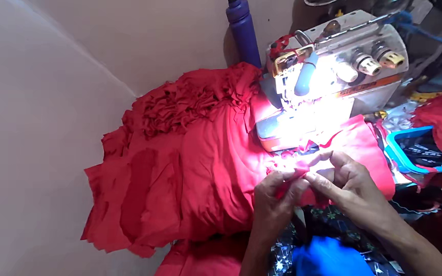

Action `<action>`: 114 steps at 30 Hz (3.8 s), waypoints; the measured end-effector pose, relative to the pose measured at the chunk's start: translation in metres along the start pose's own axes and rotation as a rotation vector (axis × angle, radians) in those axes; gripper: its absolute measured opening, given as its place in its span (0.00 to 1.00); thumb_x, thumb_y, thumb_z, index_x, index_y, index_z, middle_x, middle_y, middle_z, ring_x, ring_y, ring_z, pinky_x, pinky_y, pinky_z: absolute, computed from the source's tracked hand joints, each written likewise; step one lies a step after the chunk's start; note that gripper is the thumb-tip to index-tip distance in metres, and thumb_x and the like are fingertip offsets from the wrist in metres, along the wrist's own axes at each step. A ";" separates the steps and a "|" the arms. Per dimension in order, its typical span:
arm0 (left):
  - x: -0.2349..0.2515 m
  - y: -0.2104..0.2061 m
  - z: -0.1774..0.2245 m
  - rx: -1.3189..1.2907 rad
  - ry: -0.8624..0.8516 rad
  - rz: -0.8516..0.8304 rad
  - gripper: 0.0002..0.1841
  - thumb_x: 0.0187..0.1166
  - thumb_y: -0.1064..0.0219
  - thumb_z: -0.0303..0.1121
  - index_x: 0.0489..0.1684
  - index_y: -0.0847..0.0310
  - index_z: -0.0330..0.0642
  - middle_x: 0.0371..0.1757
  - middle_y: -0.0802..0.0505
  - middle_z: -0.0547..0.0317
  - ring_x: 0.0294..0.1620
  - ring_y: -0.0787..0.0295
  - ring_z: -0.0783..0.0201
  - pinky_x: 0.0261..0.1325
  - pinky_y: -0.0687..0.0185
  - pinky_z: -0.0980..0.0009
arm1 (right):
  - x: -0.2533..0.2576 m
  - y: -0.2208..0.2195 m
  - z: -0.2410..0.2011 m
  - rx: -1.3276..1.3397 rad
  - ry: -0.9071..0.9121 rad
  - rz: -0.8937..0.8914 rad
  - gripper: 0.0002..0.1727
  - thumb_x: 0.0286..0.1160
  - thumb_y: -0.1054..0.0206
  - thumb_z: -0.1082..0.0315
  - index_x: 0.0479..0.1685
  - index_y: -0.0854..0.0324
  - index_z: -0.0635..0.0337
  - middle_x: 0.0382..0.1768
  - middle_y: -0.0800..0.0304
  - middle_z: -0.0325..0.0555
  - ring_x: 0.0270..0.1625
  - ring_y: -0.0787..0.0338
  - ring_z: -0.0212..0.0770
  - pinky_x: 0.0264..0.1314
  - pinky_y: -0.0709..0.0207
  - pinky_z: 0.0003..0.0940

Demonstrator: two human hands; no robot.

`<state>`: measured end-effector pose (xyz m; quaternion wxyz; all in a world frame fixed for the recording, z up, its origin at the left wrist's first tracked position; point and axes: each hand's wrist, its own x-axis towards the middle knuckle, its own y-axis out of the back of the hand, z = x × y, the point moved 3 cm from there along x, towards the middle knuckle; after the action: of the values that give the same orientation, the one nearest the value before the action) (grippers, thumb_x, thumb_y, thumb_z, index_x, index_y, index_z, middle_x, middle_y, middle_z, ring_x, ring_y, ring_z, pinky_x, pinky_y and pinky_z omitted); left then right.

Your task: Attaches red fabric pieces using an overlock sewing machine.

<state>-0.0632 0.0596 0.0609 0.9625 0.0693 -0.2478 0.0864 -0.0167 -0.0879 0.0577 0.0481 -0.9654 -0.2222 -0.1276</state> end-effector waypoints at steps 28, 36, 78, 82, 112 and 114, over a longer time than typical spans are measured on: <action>0.001 0.067 0.029 0.185 -0.136 -0.087 0.05 0.77 0.28 0.33 0.38 0.09 0.42 0.40 0.08 0.71 0.48 0.14 0.83 0.56 0.18 0.84 | -0.017 -0.024 0.018 -0.052 -0.050 -0.295 0.09 0.69 0.27 0.68 0.44 0.14 0.60 0.27 0.12 0.20 0.30 0.18 0.08 0.35 0.24 0.06; 0.026 0.065 0.032 0.176 -0.245 -0.074 0.05 0.79 0.29 0.34 0.41 0.07 0.46 0.40 0.08 0.76 0.45 0.14 0.85 0.51 0.17 0.86 | -0.012 -0.019 0.011 -0.315 0.295 -0.084 0.13 0.72 0.30 0.57 0.34 0.09 0.57 0.33 0.09 0.35 0.36 0.15 0.12 0.37 0.23 0.06; 0.162 0.000 -0.065 1.068 0.261 -0.122 0.21 0.82 0.31 0.39 0.70 0.22 0.42 0.54 0.09 0.39 0.55 0.11 0.38 0.57 0.22 0.36 | 0.062 0.027 0.059 -0.708 0.191 0.379 0.18 0.80 0.39 0.58 0.44 0.06 0.60 0.29 0.06 0.46 0.31 0.08 0.42 0.36 0.17 0.44; 0.208 0.028 -0.105 1.106 0.289 -0.067 0.22 0.89 0.44 0.42 0.73 0.23 0.37 0.58 0.08 0.37 0.60 0.10 0.38 0.63 0.23 0.35 | 0.021 0.039 0.050 -0.795 0.333 0.299 0.16 0.81 0.38 0.60 0.42 0.05 0.57 0.33 0.04 0.46 0.34 0.08 0.39 0.35 0.20 0.36; -0.062 -0.051 -0.050 0.311 -0.097 -0.113 0.07 0.70 0.31 0.20 0.39 0.07 0.29 0.42 0.04 0.46 0.51 0.07 0.65 0.62 0.16 0.76 | -0.085 0.095 0.075 -0.563 0.245 -0.022 0.09 0.72 0.31 0.59 0.34 0.07 0.51 0.44 0.08 0.38 0.57 0.18 0.28 0.64 0.32 0.19; -0.059 -0.059 -0.053 0.337 -0.114 -0.124 0.07 0.70 0.31 0.20 0.40 0.08 0.28 0.42 0.04 0.45 0.50 0.07 0.64 0.62 0.16 0.75 | -0.085 0.095 0.074 -0.574 0.251 -0.015 0.10 0.75 0.32 0.60 0.36 0.06 0.52 0.46 0.07 0.42 0.59 0.16 0.31 0.66 0.30 0.22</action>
<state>-0.0775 0.0038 -0.0192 0.9251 0.2494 -0.2792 0.0630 -0.0318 -0.1969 -0.0393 -0.2002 -0.9146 -0.1765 -0.3036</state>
